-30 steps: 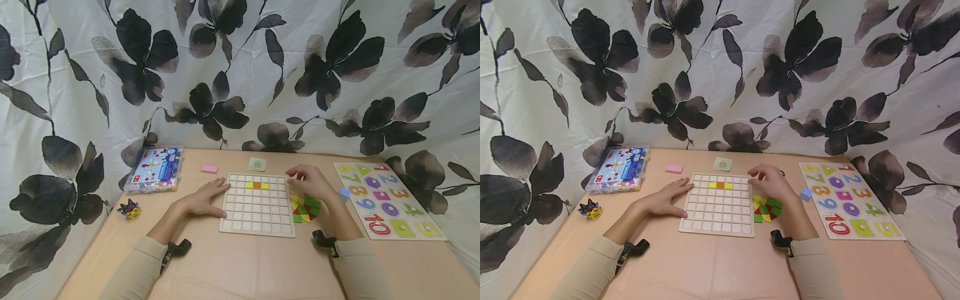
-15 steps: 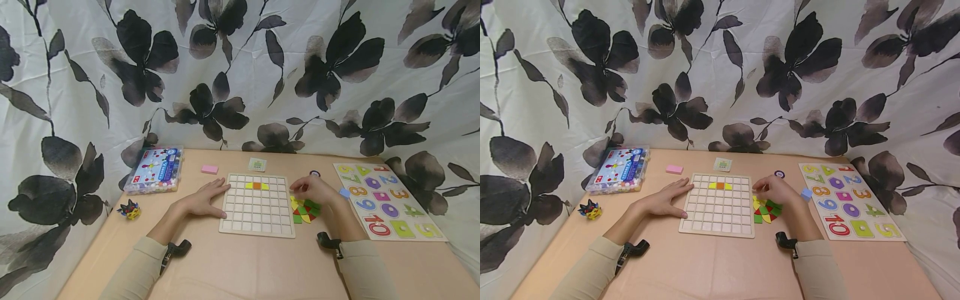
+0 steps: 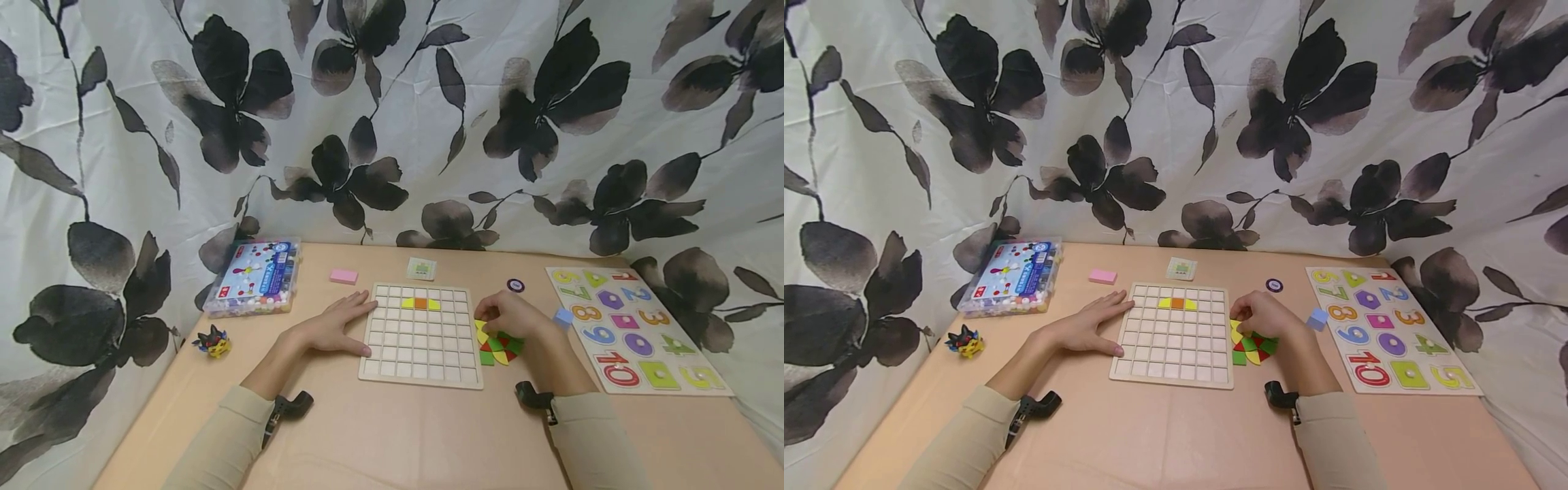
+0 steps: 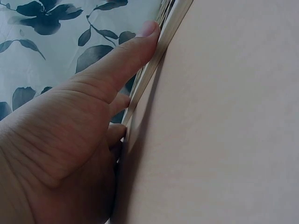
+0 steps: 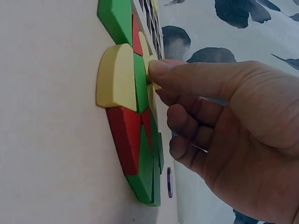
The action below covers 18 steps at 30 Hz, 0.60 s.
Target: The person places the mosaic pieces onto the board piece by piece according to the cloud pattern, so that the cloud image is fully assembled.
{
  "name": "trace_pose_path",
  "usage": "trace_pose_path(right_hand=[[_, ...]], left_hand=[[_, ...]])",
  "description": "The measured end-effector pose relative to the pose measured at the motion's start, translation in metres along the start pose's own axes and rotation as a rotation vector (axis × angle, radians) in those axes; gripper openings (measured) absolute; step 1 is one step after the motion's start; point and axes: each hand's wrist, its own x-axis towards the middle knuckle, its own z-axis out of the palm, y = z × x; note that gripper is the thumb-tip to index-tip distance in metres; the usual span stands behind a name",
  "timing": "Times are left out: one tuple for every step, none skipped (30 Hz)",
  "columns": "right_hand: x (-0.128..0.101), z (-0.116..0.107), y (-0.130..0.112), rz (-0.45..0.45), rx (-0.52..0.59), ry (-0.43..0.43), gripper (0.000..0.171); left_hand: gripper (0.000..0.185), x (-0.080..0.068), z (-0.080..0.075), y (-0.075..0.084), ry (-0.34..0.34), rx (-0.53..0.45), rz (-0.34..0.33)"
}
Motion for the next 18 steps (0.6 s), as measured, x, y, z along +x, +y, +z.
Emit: trace_pose_path(right_hand=[[0.0004, 0.0001, -0.0001, -0.006, -0.003, -0.003, 0.016], [0.0008, 0.0001, -0.0002, -0.009, -0.003, -0.007, 0.016], [0.001, 0.0001, -0.0002, -0.009, -0.003, -0.007, 0.016], [0.0011, 0.0002, 0.0001, -0.009, -0.002, -0.007, 0.016], [0.0011, 0.0002, 0.0004, -0.008, -0.001, -0.006, 0.016], [0.0011, 0.0002, 0.0005, -0.012, -0.002, -0.006, 0.016], [0.0011, 0.0003, 0.0007, -0.014, 0.0, -0.008, 0.016], [0.0011, 0.0005, 0.001, -0.018, 0.001, -0.012, 0.015], [0.0012, 0.0007, 0.0012, -0.02, 0.002, -0.015, 0.015], [0.0013, 0.0009, 0.0014, -0.023, 0.003, -0.018, 0.015], [0.0014, 0.0011, 0.0016, -0.026, 0.005, -0.021, 0.015], [0.0014, 0.0014, 0.0018, -0.029, 0.006, -0.024, 0.015], [0.0014, 0.0015, 0.002, -0.03, 0.006, -0.027, 0.014], [0.0016, 0.0018, 0.0022, -0.034, 0.004, -0.028, 0.014], [0.0014, 0.0018, 0.0024, -0.035, 0.001, -0.028, 0.014], [0.0014, 0.002, 0.0027, -0.039, 0.0, -0.03, 0.014], [0.0013, 0.0021, 0.003, -0.043, -0.002, -0.033, 0.014], [0.0012, 0.0023, 0.0031, -0.043, -0.002, -0.035, 0.015]], left_hand=[[0.106, -0.0001, 0.0, -0.0003, -0.001, 0.002, -0.002], [0.106, -0.0003, 0.0, -0.0007, -0.001, 0.004, -0.003], [0.106, -0.0004, 0.0001, -0.001, 0.001, 0.004, -0.002], [0.106, -0.0004, 0.0002, -0.0016, 0.004, 0.006, 0.001], [0.106, -0.0004, 0.0004, -0.0019, 0.003, 0.009, -0.002], [0.106, -0.0004, 0.0006, -0.0022, 0.002, 0.009, -0.005], [0.106, -0.0004, 0.0008, -0.0024, 0.001, 0.011, -0.007], [0.106, -0.0003, 0.001, -0.0025, 0.0, 0.011, -0.008], [0.107, -0.0004, 0.0011, -0.0025, -0.002, 0.011, -0.013], [0.107, -0.0004, 0.0011, -0.0025, -0.005, 0.013, -0.018], [0.107, -0.0005, 0.0011, -0.0024, -0.006, 0.015, -0.023], [0.107, -0.0006, 0.0011, -0.0023, -0.004, 0.012, -0.021], [0.106, -0.0008, 0.001, -0.0021, -0.002, 0.01, -0.017], [0.106, -0.0009, 0.0007, -0.0019, 0.0, 0.007, -0.015], [0.106, -0.0011, 0.0006, -0.0016, 0.002, 0.005, -0.013], [0.106, -0.0012, 0.0003, -0.0013, 0.003, 0.002, -0.009], [0.105, -0.0013, 0.0003, -0.001, 0.005, -0.001, -0.005], [0.105, -0.0014, 0.0002, -0.0007, 0.005, -0.004, -0.003]])
